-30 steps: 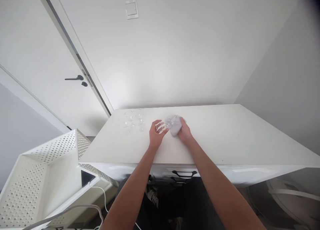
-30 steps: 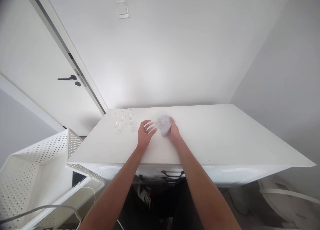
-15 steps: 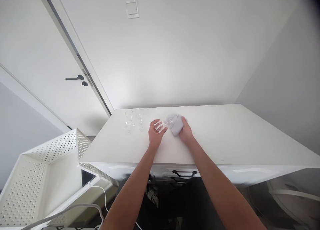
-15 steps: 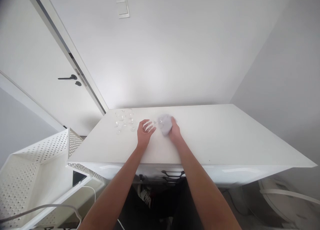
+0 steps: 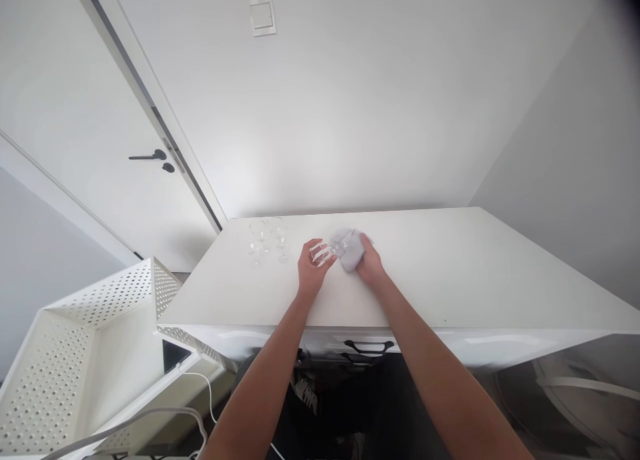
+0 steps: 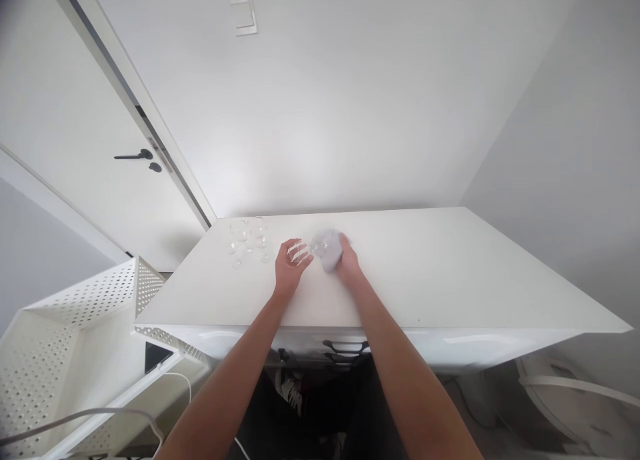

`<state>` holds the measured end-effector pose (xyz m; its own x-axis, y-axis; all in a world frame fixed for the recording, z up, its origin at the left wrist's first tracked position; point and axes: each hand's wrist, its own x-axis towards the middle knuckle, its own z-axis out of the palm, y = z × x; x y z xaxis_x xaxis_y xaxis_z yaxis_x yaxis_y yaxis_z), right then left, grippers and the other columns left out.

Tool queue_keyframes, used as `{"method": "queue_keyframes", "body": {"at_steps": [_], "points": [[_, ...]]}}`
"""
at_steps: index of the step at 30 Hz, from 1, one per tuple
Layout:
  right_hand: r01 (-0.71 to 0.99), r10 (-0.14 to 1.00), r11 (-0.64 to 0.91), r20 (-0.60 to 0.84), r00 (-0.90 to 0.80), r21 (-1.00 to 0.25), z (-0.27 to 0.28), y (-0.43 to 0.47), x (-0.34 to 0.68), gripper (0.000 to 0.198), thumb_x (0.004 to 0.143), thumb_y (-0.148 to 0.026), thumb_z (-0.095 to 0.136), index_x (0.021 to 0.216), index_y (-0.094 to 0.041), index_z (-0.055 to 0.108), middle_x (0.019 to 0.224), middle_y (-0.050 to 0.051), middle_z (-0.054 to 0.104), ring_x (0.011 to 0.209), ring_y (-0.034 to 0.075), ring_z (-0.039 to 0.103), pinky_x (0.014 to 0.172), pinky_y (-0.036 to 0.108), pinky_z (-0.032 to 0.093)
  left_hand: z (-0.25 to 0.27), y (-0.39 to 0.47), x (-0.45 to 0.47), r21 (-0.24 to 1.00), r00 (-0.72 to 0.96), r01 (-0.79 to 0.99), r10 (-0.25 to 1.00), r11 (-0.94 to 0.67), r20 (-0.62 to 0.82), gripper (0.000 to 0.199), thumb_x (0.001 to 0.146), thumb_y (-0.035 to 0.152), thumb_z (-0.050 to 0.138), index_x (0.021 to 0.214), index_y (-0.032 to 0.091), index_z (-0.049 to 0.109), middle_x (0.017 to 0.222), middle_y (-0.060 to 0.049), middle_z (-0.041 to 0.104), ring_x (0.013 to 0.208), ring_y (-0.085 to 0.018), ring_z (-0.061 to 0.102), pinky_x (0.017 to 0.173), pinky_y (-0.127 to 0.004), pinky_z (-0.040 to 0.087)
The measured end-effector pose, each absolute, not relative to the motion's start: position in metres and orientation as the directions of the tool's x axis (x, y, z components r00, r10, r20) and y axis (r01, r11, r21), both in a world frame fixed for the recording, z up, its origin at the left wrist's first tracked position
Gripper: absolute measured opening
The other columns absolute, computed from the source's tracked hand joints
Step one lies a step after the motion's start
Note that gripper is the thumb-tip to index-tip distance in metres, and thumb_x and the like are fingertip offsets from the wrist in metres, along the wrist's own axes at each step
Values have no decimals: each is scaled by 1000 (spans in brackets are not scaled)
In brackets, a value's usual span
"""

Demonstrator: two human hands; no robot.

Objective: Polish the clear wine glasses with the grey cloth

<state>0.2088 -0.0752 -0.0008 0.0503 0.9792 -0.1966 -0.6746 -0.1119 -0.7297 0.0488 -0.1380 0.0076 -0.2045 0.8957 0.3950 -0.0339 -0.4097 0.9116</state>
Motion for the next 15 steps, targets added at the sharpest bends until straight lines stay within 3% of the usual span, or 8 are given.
{"method": "queue_keyframes", "body": {"at_steps": [7,15], "points": [[-680,978,-109,-202,59,-725,1,-77,208,26,98,-45,60,104,-23,73,128,5,73,128,20,64,118,39,45,7,-138,49,911,-193,-11,895,-412,403,51,77,35,86,122,28,61,133,-9,61,124,-26,64,106,-50,57],[-651,981,-106,-186,56,-752,-5,-73,208,29,96,-48,62,108,-22,71,132,5,70,130,21,62,116,38,47,8,-139,49,915,-196,-31,900,-403,390,51,77,34,85,122,27,61,132,-9,61,125,-26,63,106,-48,56]]}}
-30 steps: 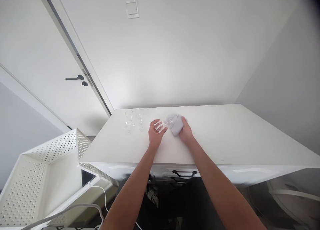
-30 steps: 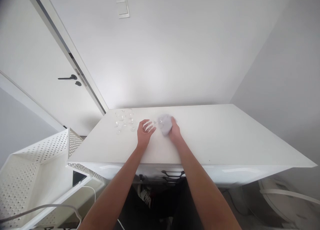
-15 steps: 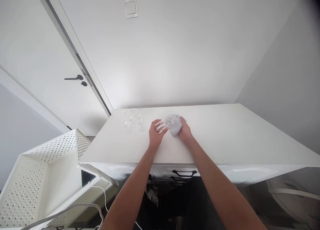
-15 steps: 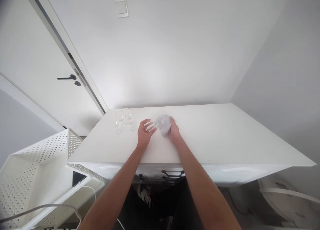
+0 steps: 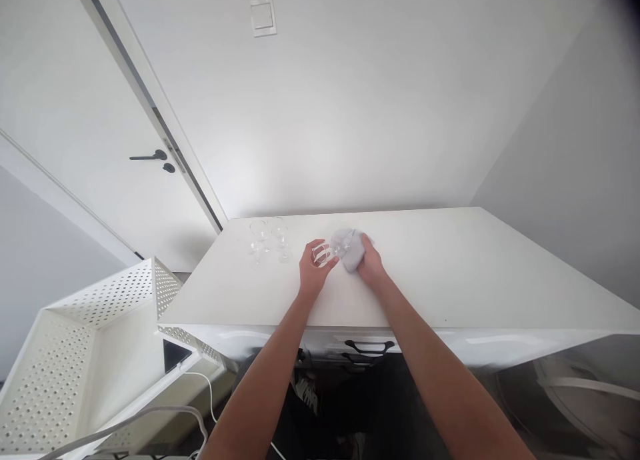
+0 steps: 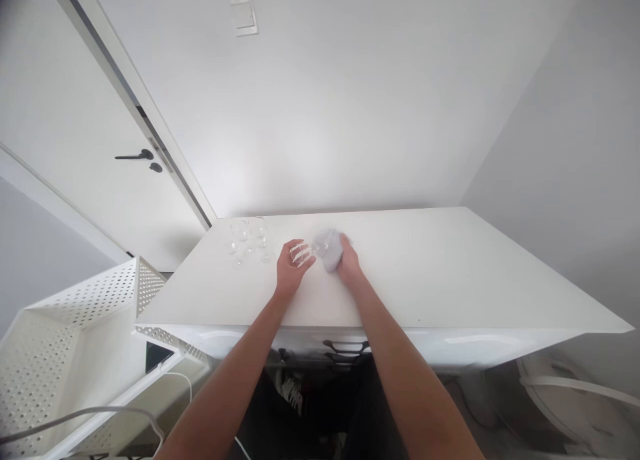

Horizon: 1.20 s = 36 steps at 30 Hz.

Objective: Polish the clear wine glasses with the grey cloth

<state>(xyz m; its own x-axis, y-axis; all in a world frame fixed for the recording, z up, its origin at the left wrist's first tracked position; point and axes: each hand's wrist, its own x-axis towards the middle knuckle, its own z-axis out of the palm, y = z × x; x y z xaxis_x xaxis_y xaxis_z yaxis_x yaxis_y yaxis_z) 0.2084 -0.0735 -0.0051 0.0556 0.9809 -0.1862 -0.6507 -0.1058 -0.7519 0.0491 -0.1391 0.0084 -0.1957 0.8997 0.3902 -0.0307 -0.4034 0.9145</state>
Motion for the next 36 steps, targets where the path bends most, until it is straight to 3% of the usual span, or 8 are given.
{"method": "queue_keyframes", "body": {"at_steps": [12,14,18,22,25,29,32,36], "points": [[-595,981,-73,-165,102,-801,-5,-74,208,33,92,-49,63,108,-21,68,125,9,72,121,22,67,102,34,57,7,-137,48,918,-237,-16,894,-396,381,51,78,34,84,122,27,60,136,-9,58,124,-25,63,104,-45,57],[-597,978,-10,-132,160,-802,-2,-76,210,30,88,-43,64,105,-20,68,120,9,73,114,22,69,96,33,59,7,-138,47,923,-259,0,892,-384,371,50,79,34,84,122,27,59,136,-10,59,124,-25,63,104,-45,57],[-569,961,237,104,257,-788,3,-82,222,25,81,-35,53,98,-21,65,111,7,73,97,19,70,84,32,59,5,-137,46,929,-302,41,882,-368,363,49,81,36,82,124,28,59,136,-10,59,123,-25,64,103,-45,57],[-300,941,287,210,264,-910,1,-89,229,24,74,-28,48,93,-23,62,72,-2,63,57,14,55,55,26,47,4,-137,47,927,-306,72,877,-368,371,50,80,37,83,123,28,59,135,-10,60,121,-25,64,97,-42,59],[89,937,303,314,152,-949,-3,-94,224,19,75,-26,48,82,-22,64,63,-3,55,54,14,48,54,26,40,4,-138,47,926,-312,107,872,-363,378,50,81,39,82,125,29,59,137,-10,59,121,-26,64,89,-37,61],[496,867,445,498,-30,-745,-9,-95,215,21,76,-21,48,81,-22,69,86,1,68,68,16,57,65,28,43,6,-140,48,923,-316,125,867,-364,385,51,82,39,81,127,30,58,138,-10,59,122,-26,63,84,-34,60],[613,853,471,506,-131,-634,-11,-94,213,24,81,-20,48,83,-24,72,110,1,71,68,14,59,65,28,44,7,-140,48,924,-316,122,868,-362,382,51,82,38,80,127,32,58,138,-9,58,121,-25,63,83,-33,60],[682,856,487,452,-250,-545,-12,-93,212,26,86,-21,50,88,-26,75,124,-3,70,75,14,64,67,28,46,7,-140,48,928,-341,120,863,-352,372,53,80,38,82,127,31,58,140,-10,58,121,-25,62,83,-33,59]]}}
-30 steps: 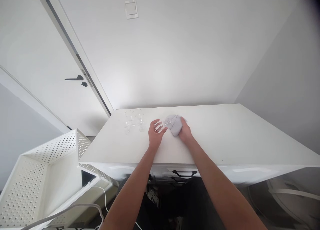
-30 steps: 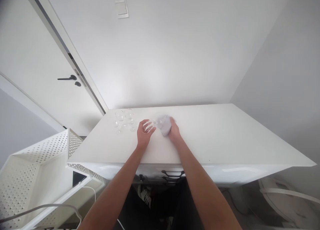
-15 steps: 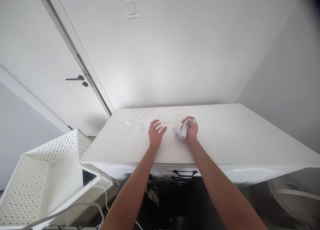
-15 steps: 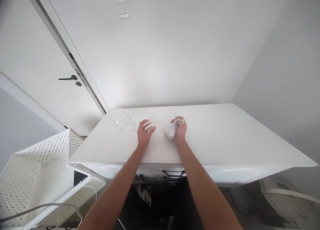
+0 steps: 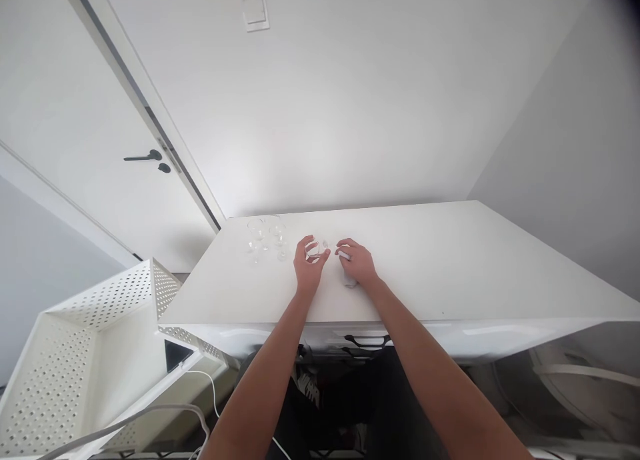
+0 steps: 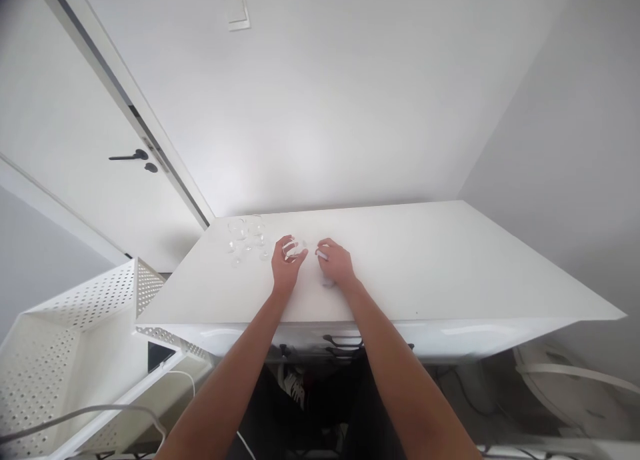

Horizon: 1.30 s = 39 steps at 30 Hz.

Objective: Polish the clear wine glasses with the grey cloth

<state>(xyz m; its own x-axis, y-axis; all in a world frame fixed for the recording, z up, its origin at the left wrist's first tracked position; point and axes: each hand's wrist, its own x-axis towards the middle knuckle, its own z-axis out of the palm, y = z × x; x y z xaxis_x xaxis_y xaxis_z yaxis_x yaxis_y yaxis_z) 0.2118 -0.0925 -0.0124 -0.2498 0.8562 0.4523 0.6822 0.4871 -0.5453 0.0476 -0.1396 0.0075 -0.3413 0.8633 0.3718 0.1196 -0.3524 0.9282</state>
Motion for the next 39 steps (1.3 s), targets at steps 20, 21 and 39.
{"method": "queue_keyframes", "body": {"at_steps": [20,21,39], "points": [[849,883,466,193,-429,-247,3,-104,197,54,90,-22,45,140,-37,60,164,-6,40,100,21,72,75,35,56,10,-140,49,926,-321,132,869,-352,376,55,79,36,82,127,31,55,141,-9,56,128,-27,56,80,-32,58],[849,881,469,191,-432,-242,3,-104,197,53,91,-22,45,140,-37,60,164,-5,40,100,21,72,75,35,55,10,-140,49,925,-316,138,870,-354,380,54,79,36,82,127,31,55,140,-9,56,129,-27,56,80,-32,58],[857,862,501,155,-483,-116,1,-103,191,58,95,-22,39,148,-42,51,156,-2,51,76,17,69,61,30,45,10,-120,59,919,-321,190,862,-347,392,59,84,36,78,139,36,54,146,-7,56,130,-29,54,79,-33,56]]}}
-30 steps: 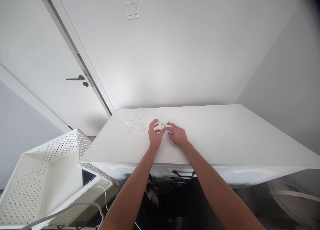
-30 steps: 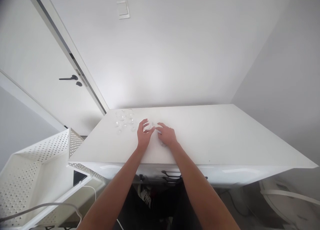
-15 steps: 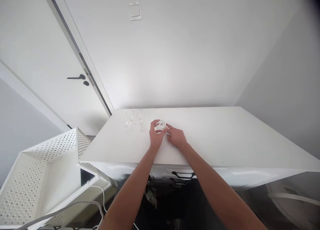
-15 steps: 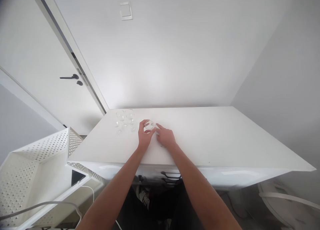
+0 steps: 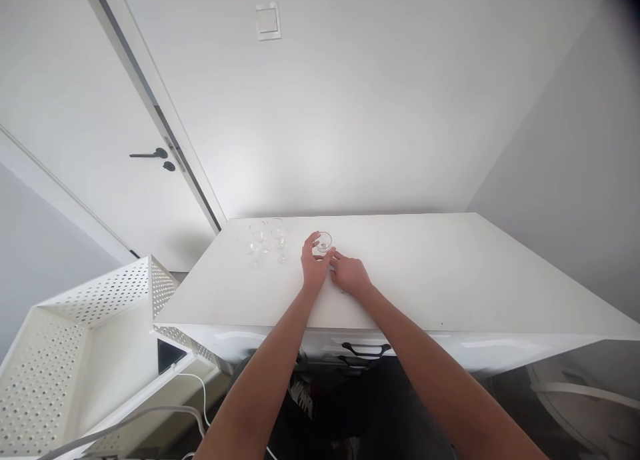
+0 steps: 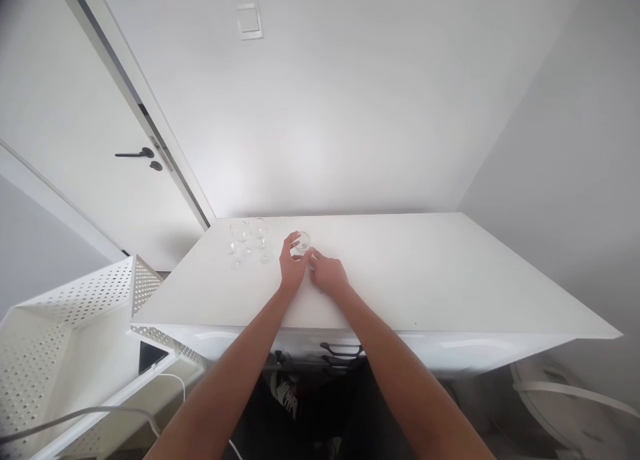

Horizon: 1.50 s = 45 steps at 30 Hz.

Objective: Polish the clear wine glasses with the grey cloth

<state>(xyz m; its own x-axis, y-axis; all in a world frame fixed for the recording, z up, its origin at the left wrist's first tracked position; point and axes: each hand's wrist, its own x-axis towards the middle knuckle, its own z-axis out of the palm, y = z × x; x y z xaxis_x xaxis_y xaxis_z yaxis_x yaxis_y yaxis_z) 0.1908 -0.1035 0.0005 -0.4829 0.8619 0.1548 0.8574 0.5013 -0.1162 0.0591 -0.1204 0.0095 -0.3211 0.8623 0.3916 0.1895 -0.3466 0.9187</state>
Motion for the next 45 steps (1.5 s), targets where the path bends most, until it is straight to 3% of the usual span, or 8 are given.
{"method": "queue_keyframes", "body": {"at_steps": [12,24,29,32,39,45], "points": [[817,822,567,126,-555,-106,1,-96,193,54,95,-23,42,145,-38,53,166,-3,38,80,17,71,61,30,45,9,-113,58,925,-304,155,874,-348,380,63,91,40,70,150,41,46,155,-4,51,133,-30,53,82,-35,57],[803,816,579,99,-570,-145,4,-91,194,50,93,-22,45,139,-36,59,158,-3,50,86,21,71,66,32,48,2,-107,51,929,-266,94,891,-357,369,70,88,33,73,151,42,44,160,-4,45,136,-30,51,87,-37,59],[826,835,550,86,-543,-125,4,-91,189,48,94,-22,45,138,-35,58,158,1,49,92,21,72,70,32,50,0,-109,50,916,-293,93,868,-391,400,72,93,38,68,156,43,34,166,-4,33,134,-26,53,93,-36,59],[863,870,492,38,-491,-119,4,-86,197,48,94,-22,46,140,-33,56,159,4,48,105,24,70,76,34,52,-1,-109,48,927,-346,76,862,-368,371,62,97,42,60,154,39,35,165,-7,33,128,-23,56,91,-35,60],[980,982,187,6,-187,-71,4,-73,303,47,97,-23,41,142,-29,55,153,10,52,118,28,65,88,42,52,-6,-106,47,948,-367,47,878,-313,308,46,98,39,54,143,33,46,156,-8,41,117,-21,57,81,-31,61],[1000,1000,-11,-13,11,-26,0,-75,394,49,100,-28,35,146,-29,51,152,11,52,113,29,66,85,41,52,-10,-102,50,955,-374,69,880,-290,294,36,98,39,53,133,31,51,147,-8,47,109,-19,57,76,-29,56]]}}
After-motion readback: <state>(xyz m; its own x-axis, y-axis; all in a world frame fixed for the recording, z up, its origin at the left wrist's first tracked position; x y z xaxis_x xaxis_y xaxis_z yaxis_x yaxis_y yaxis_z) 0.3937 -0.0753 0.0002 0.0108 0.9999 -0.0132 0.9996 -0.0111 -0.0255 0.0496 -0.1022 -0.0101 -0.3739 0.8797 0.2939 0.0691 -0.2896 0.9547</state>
